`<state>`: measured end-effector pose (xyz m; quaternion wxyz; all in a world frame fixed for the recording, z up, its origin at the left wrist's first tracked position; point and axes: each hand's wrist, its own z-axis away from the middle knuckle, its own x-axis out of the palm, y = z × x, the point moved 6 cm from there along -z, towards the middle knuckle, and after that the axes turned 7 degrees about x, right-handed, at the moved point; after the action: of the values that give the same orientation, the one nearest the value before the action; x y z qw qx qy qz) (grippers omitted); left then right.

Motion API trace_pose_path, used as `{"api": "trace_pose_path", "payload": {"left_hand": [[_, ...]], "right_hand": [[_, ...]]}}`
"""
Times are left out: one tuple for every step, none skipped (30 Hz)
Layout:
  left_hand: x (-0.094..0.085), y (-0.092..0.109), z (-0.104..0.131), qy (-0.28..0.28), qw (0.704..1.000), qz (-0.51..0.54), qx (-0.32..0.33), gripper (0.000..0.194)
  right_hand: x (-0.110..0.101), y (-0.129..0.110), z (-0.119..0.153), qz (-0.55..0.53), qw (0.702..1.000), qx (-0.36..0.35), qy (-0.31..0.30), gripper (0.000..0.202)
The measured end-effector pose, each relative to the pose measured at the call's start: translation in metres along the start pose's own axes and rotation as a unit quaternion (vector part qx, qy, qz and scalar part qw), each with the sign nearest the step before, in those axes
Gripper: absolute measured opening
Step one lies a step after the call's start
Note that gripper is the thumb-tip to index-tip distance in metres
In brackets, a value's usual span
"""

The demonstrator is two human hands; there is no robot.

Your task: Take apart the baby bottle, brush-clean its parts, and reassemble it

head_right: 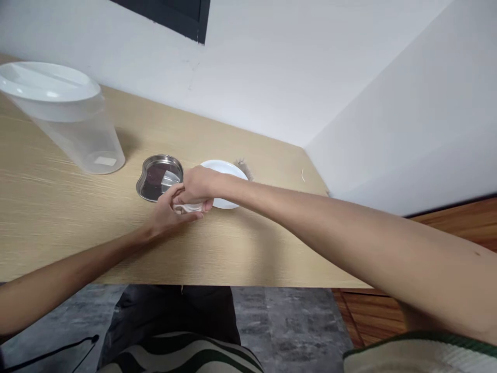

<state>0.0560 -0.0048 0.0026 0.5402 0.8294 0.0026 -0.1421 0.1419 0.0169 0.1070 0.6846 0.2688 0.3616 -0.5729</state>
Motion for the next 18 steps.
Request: {"api": "trace_pose_path", "payload": {"left_hand": [[0.0, 0.0, 0.0, 0.005, 1.0, 0.015, -0.01, 0.073], [0.0, 0.001, -0.001, 0.005, 1.0, 0.022, -0.019, 0.065], [0.001, 0.002, -0.001, 0.002, 1.0, 0.022, -0.022, 0.056], [0.001, 0.004, -0.002, -0.005, 1.0, 0.021, -0.022, 0.049], [0.001, 0.006, -0.002, -0.011, 1.0, 0.021, -0.019, 0.044], [0.001, 0.008, -0.003, -0.016, 1.0, 0.021, -0.014, 0.041], [0.001, 0.009, -0.003, -0.02, 1.0, 0.021, -0.01, 0.038], [0.001, 0.01, -0.003, -0.022, 0.999, 0.023, -0.006, 0.037], [0.001, 0.011, -0.004, -0.023, 0.999, 0.025, -0.002, 0.036], [0.001, 0.011, -0.004, -0.024, 0.999, 0.027, 0.002, 0.036], [0.002, 0.011, -0.003, -0.025, 0.999, 0.03, 0.006, 0.038], [0.002, 0.01, -0.003, -0.027, 0.999, 0.033, 0.008, 0.041], [0.003, 0.01, -0.003, -0.028, 0.999, 0.034, 0.009, 0.043], [0.003, 0.009, -0.002, -0.031, 0.999, 0.035, 0.01, 0.044], [0.004, 0.009, -0.001, -0.034, 0.999, 0.033, 0.011, 0.044], [0.004, 0.009, -0.001, -0.035, 0.999, 0.026, 0.015, 0.043], [0.004, 0.01, 0.0, -0.034, 0.999, 0.018, 0.019, 0.042], [0.004, 0.01, 0.0, -0.033, 0.999, 0.009, 0.025, 0.041]], "right_hand": [[0.0, 0.0, 0.0, -0.004, 1.0, 0.007, -0.001, 0.039], [0.001, -0.001, 0.0, -0.005, 1.0, 0.012, 0.0, 0.038], [0.002, -0.002, 0.0, -0.003, 1.0, 0.016, 0.003, 0.038], [0.003, -0.003, 0.001, 0.002, 1.0, 0.019, 0.006, 0.038], [0.003, -0.005, 0.001, 0.009, 1.0, 0.023, 0.012, 0.039], [0.002, -0.005, 0.003, 0.019, 0.999, 0.026, 0.02, 0.039], [-0.001, -0.005, 0.006, 0.031, 0.999, 0.03, 0.032, 0.038], [-0.004, -0.004, 0.009, 0.043, 0.997, 0.033, 0.046, 0.038], [-0.009, -0.002, 0.014, 0.056, 0.996, 0.031, 0.064, 0.038], [-0.014, 0.001, 0.019, 0.068, 0.994, 0.024, 0.083, 0.038], [-0.019, 0.004, 0.024, 0.078, 0.992, 0.014, 0.099, 0.04], [-0.023, 0.006, 0.03, 0.095, 0.988, -0.016, 0.118, 0.041], [-0.024, 0.008, 0.034, 0.116, 0.984, -0.041, 0.125, 0.039], [-0.023, 0.01, 0.037, 0.131, 0.98, -0.073, 0.127, 0.032], [-0.02, 0.011, 0.039, 0.145, 0.974, -0.114, 0.128, 0.026], [-0.015, 0.012, 0.04, 0.157, 0.969, -0.149, 0.122, 0.027], [-0.009, 0.012, 0.04, 0.165, 0.963, -0.179, 0.119, 0.032], [-0.004, 0.012, 0.039, 0.171, 0.957, -0.199, 0.12, 0.037]]}}
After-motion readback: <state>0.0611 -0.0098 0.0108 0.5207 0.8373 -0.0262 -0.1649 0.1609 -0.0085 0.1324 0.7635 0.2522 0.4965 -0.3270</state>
